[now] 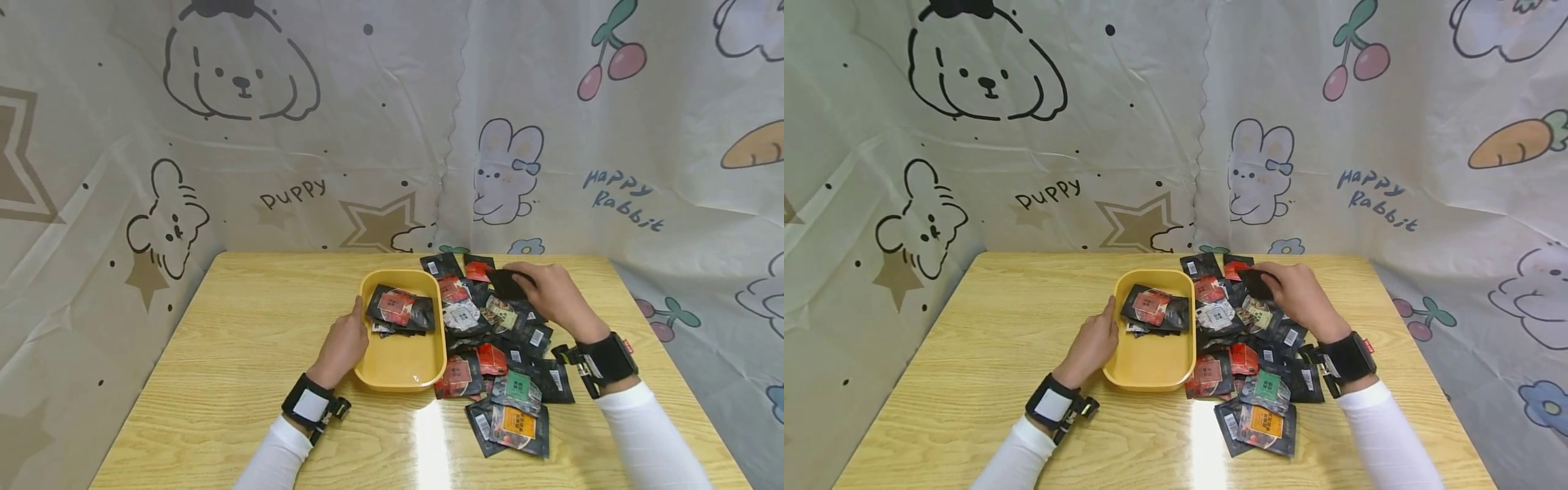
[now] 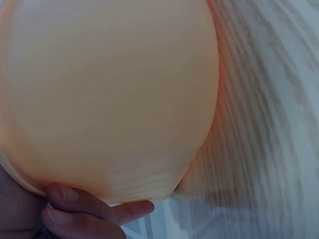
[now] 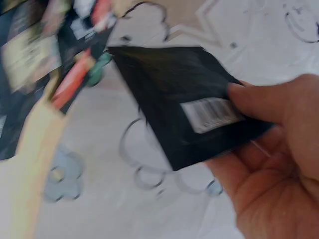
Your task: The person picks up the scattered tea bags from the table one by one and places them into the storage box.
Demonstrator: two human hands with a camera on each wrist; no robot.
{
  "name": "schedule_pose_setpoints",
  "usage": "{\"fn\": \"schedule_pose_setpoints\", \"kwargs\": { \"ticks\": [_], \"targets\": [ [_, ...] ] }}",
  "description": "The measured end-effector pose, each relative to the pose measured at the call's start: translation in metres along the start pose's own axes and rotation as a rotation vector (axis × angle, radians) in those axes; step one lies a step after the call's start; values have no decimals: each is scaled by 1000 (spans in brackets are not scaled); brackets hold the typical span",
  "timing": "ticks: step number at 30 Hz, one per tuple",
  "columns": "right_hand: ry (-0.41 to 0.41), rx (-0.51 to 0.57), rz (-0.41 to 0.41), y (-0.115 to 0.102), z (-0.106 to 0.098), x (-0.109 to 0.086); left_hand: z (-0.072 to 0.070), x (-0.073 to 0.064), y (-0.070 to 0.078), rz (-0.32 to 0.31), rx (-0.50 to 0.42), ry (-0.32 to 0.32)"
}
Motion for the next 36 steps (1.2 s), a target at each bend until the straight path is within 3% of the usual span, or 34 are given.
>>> {"fn": "schedule_pose_setpoints", "kwargs": {
  "ticks": [7,12,16,19,23,26,29,36],
  "targets": [
    [247,15,-123,-53,-2,45,2,1,0,-2,2,0],
    [307,57,-206,-89,12,69,3,1,3,-1,-8,-3],
    [331,86,-280,-107,27,76,4,2,6,4,-17,-14],
    [246,97,-347,-118,46,75,3,2,6,13,-14,-10],
    [-52,111,-401,-124,81,65,2,2,7,29,9,-7],
    [-216,115,-364,-119,98,58,1,1,6,26,13,-5],
    [-256,114,-302,-107,98,57,-1,0,4,26,9,3],
    [-249,84,-166,-61,78,66,-4,-2,2,45,28,22]
  ]
}}
Point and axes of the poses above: each hand's wrist, its own x-axis towards the middle knuckle, its own z-axis out of the palm, y = z × x, the point moved 6 cm from there along x, towards the middle knuckle, and after that the axes turned 8 degrees about -x, right-handed, at the moved point
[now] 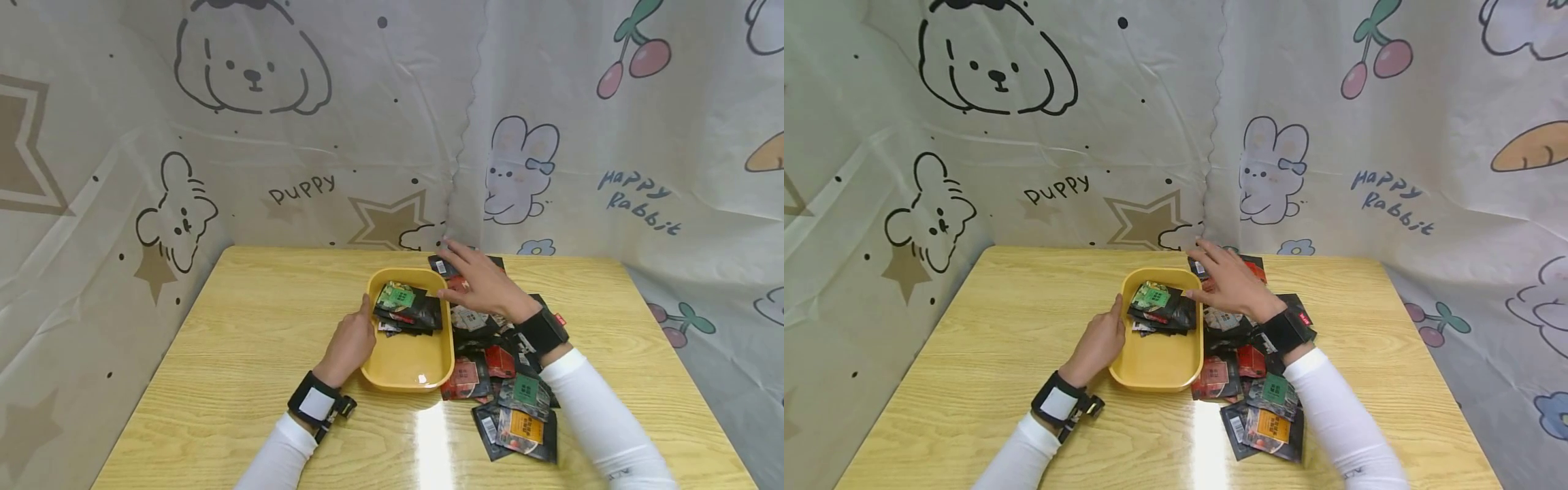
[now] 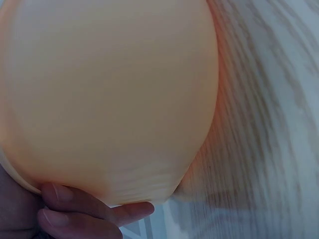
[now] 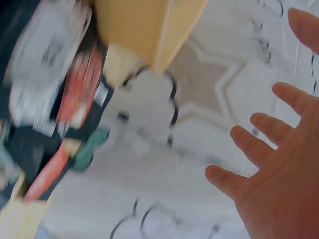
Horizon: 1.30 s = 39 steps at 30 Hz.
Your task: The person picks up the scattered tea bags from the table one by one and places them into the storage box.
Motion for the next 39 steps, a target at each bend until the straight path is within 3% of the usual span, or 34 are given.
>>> {"fn": "schedule_pose_setpoints", "kwargs": {
  "ticks": [7,12,15,21,27,32,39],
  "targets": [
    [-44,8,224,73,-5,-4,-1,0,2,-2,-13,-9],
    [-185,-5,320,112,17,-5,0,0,3,6,-26,-1],
    [-265,12,362,124,33,-6,1,0,3,-3,-29,-8],
    [-321,75,384,138,60,-10,1,0,6,7,-37,-10],
    [-409,18,381,138,75,-15,0,0,6,14,-19,-11],
    [-358,-33,351,131,69,-14,-1,0,3,2,-19,-2],
    [-147,-75,270,128,58,-19,2,0,-3,-25,-31,-12]
  ]
}}
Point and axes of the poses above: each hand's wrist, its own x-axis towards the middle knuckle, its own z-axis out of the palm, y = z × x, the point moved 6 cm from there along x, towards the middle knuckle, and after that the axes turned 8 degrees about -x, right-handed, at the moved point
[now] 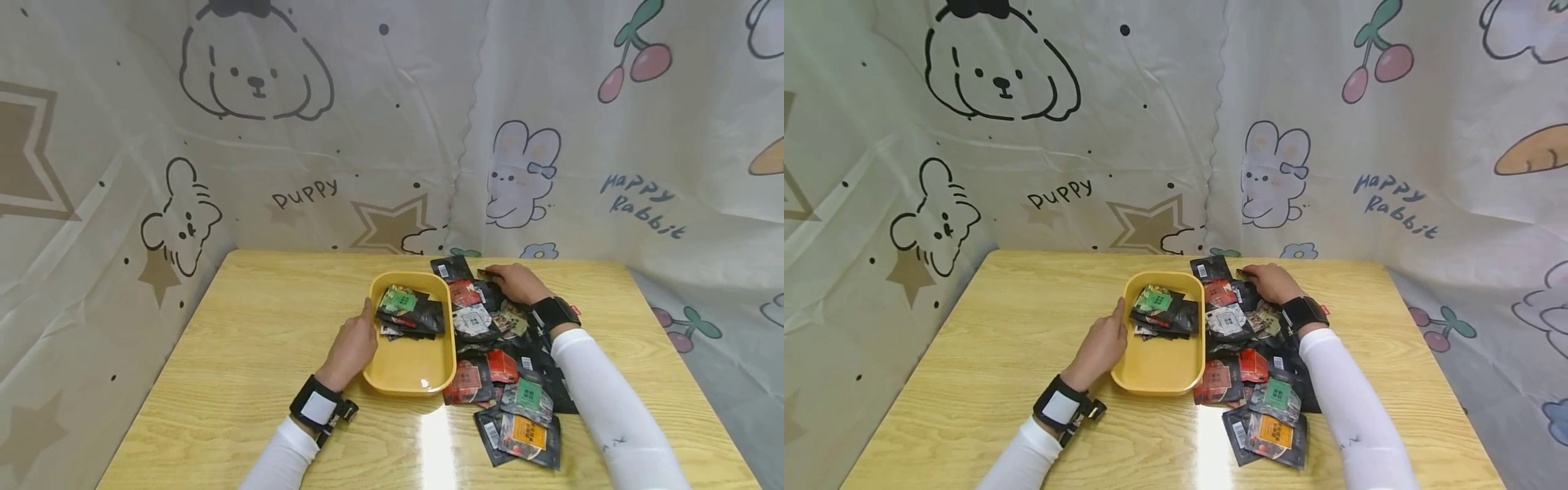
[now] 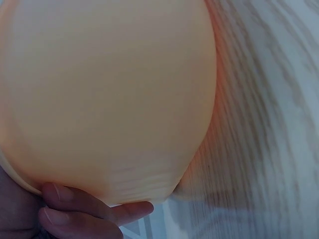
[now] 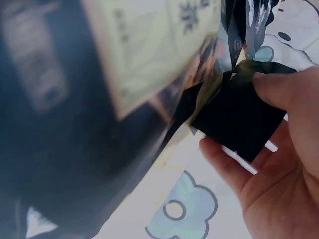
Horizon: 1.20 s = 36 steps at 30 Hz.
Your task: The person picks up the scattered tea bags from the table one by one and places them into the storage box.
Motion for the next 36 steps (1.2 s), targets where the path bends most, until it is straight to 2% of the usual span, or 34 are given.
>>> {"fn": "schedule_pose_setpoints", "kwargs": {
  "ticks": [4,8,14,16,19,23,28,30,31,33,36],
  "targets": [
    [132,22,-4,-4,-22,-6,1,0,-1,3,1,-5],
    [279,65,-54,-25,-59,-9,-1,0,-2,14,8,2],
    [459,48,-220,-86,-103,-20,-2,1,-2,40,1,2],
    [505,53,-294,-109,-109,-25,-2,0,-1,47,-6,2],
    [531,79,-379,-137,-111,-30,-1,-1,0,55,-18,5],
    [483,80,-440,-160,-97,-31,0,-1,1,54,-24,10],
    [428,81,-431,-167,-78,-27,2,-1,2,50,-24,5],
    [380,77,-428,-168,-73,-24,1,-1,2,50,-24,6],
    [333,74,-434,-169,-69,-23,1,-1,2,51,-18,10],
    [179,58,-427,-169,-60,-22,0,-1,2,54,-6,20],
    [-59,21,-364,-164,-45,-22,-1,-1,2,61,12,36]
  ]
}}
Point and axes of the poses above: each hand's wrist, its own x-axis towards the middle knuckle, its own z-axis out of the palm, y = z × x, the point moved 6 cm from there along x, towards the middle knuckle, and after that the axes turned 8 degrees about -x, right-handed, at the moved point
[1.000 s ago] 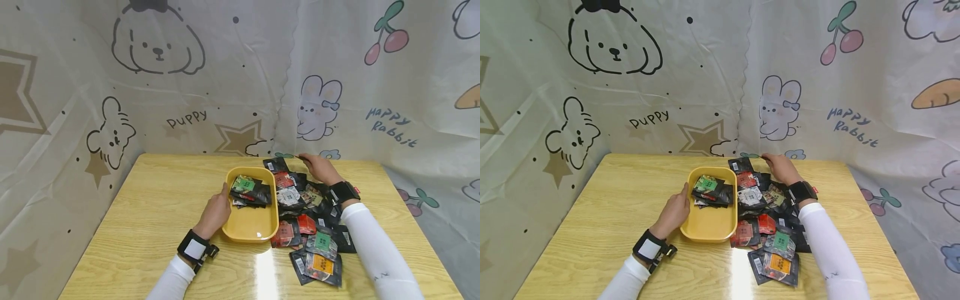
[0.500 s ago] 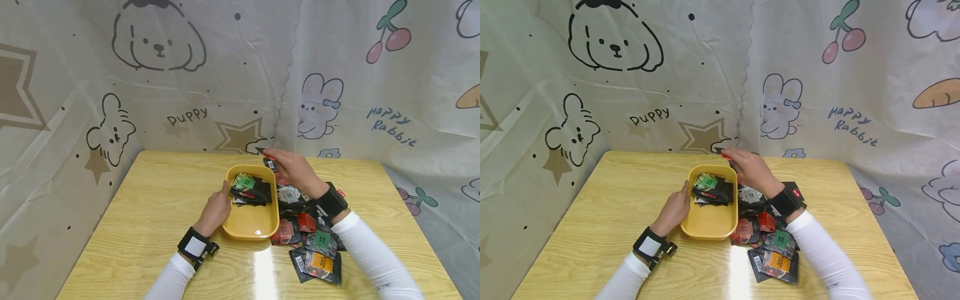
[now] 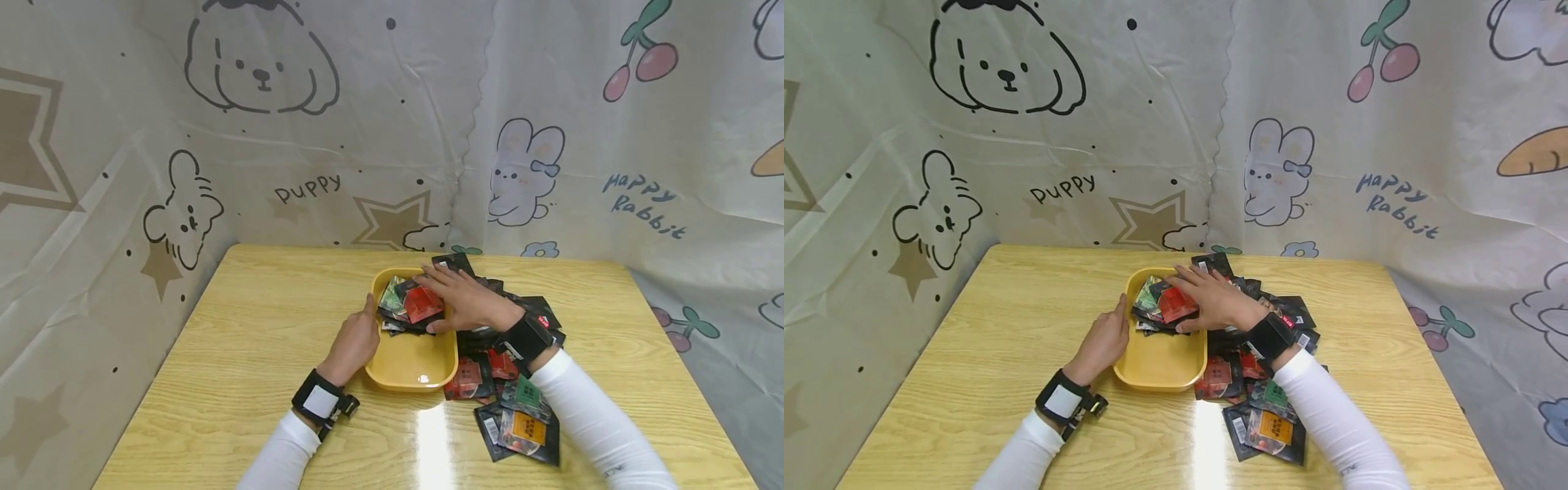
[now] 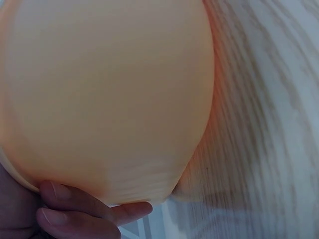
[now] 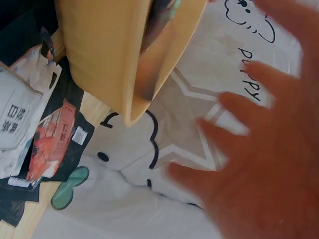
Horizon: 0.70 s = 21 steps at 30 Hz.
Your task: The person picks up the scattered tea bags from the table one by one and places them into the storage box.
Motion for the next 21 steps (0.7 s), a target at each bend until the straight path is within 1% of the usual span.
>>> {"fn": "schedule_pose_setpoints", "kwargs": {
  "ticks": [1,2,3,6,9,11,14,17,19,21],
  "targets": [
    [-57,1,25,3,3,-2,0,0,0,4,5,3],
    [-97,2,56,6,5,-3,0,0,0,8,6,7],
    [-112,-3,77,9,4,-4,0,0,0,10,7,9],
    [-82,6,97,19,-3,-5,1,0,-1,8,7,15],
    [-18,31,113,31,-14,-10,2,0,-1,1,1,9],
    [18,60,135,40,-20,-16,3,0,-1,2,1,5],
    [42,71,165,51,-23,-29,3,1,-1,-5,2,-1],
    [22,54,165,54,-17,-43,1,1,-1,-8,7,1],
    [-9,44,159,53,-7,-52,0,2,0,-8,7,-3],
    [-57,39,158,51,7,-60,0,2,-1,-11,11,-12]
  ]
}}
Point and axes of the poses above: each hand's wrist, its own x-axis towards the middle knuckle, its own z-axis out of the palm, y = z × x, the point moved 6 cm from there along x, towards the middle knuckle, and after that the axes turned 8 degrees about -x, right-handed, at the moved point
